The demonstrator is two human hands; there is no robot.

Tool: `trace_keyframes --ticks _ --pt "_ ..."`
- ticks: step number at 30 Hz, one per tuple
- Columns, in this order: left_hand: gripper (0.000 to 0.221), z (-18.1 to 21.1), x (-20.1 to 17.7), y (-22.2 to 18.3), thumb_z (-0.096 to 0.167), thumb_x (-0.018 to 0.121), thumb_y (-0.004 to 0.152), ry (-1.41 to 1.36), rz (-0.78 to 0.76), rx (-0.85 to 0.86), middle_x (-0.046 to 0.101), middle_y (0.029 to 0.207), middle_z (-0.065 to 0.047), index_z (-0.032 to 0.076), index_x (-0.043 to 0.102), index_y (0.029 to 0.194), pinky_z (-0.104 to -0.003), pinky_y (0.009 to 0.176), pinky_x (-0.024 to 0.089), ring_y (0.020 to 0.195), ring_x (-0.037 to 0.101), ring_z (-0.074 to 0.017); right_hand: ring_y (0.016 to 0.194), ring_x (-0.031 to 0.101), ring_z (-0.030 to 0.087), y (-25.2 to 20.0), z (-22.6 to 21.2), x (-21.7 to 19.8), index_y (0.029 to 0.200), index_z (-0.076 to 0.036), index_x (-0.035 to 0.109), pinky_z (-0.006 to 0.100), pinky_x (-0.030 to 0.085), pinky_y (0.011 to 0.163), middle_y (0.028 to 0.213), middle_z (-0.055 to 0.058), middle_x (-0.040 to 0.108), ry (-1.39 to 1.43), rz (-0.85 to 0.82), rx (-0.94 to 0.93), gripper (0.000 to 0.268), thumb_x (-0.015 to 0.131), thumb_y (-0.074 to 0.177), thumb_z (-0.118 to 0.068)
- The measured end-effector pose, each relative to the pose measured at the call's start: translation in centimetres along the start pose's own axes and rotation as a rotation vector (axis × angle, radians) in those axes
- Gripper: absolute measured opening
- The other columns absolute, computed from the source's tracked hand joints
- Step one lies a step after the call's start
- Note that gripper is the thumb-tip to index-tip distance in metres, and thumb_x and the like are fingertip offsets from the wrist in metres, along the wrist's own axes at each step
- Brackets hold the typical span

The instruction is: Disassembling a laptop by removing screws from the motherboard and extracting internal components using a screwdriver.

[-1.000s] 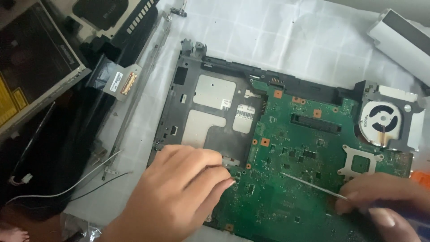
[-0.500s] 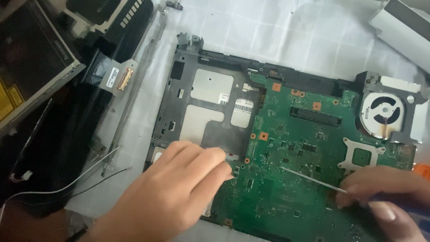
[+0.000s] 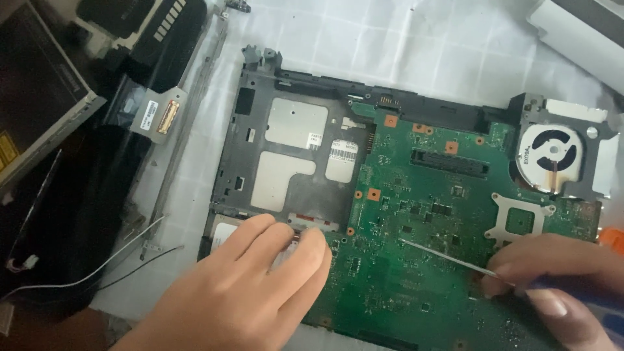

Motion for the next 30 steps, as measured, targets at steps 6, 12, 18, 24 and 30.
trace_keyframes --ticks 6,12,18,24,30 --pt "0.016 0.0 0.3 0.0 0.004 0.064 0.104 -0.003 -0.037 -0.012 0.053 0.096 -0.007 0.006 0.068 0.089 -0.032 0.071 0.051 0.067 0.049 -0.0158 0.075 0.086 0.011 0.0 -0.2 0.5 0.104 -0.014 0.07 0.025 0.07 0.077 0.082 -0.001 0.085 -0.013 -0.085 -0.041 0.029 0.05 0.093 -0.032" --pt "0.009 0.1 0.3 -0.2 0.003 0.066 0.101 0.012 -0.034 0.027 0.058 0.099 -0.008 0.006 0.072 0.095 -0.033 0.078 0.056 0.073 0.058 -0.0183 0.077 0.083 0.012 -0.2 0.6 0.2 0.103 -0.013 0.07 0.026 0.069 0.078 0.082 0.001 0.084 0.016 -0.044 -0.016 0.028 0.051 0.093 -0.03" --pt "0.011 0.0 0.3 -0.1 0.004 0.063 0.103 -0.01 -0.065 0.014 0.057 0.098 -0.009 0.004 0.069 0.095 -0.035 0.077 0.055 0.072 0.055 -0.0186 0.085 0.087 0.01 -0.1 0.3 0.4 0.106 -0.016 0.072 0.026 0.07 0.085 0.088 -0.003 0.089 -0.044 -0.131 -0.06 0.029 0.053 0.091 -0.031" --pt "0.011 -0.3 1.0 -0.7 0.001 0.055 0.102 -0.164 -0.051 -0.122 0.06 0.103 -0.014 0.001 0.066 0.099 -0.044 0.082 0.055 0.078 0.059 -0.0204 0.077 0.084 0.009 -0.2 -0.6 0.7 0.103 -0.015 0.07 0.025 0.07 0.08 0.082 -0.002 0.084 -0.045 -0.056 -0.043 0.028 0.05 0.092 -0.03" --pt "0.007 -0.3 1.0 -0.9 0.006 0.066 0.102 -0.169 0.043 -0.197 0.061 0.099 -0.013 0.003 0.069 0.097 -0.044 0.079 0.052 0.078 0.062 -0.0207 0.081 0.086 0.012 0.0 -0.7 0.6 0.105 -0.013 0.073 0.028 0.07 0.084 0.083 -0.001 0.088 -0.028 -0.099 -0.008 0.03 0.051 0.092 -0.029"
Point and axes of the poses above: each hand's wrist, its own y-axis towards the middle knuckle, its own x-axis out of the palm, z = x × y, the point moved 7 cm from there along y, towards the middle knuckle
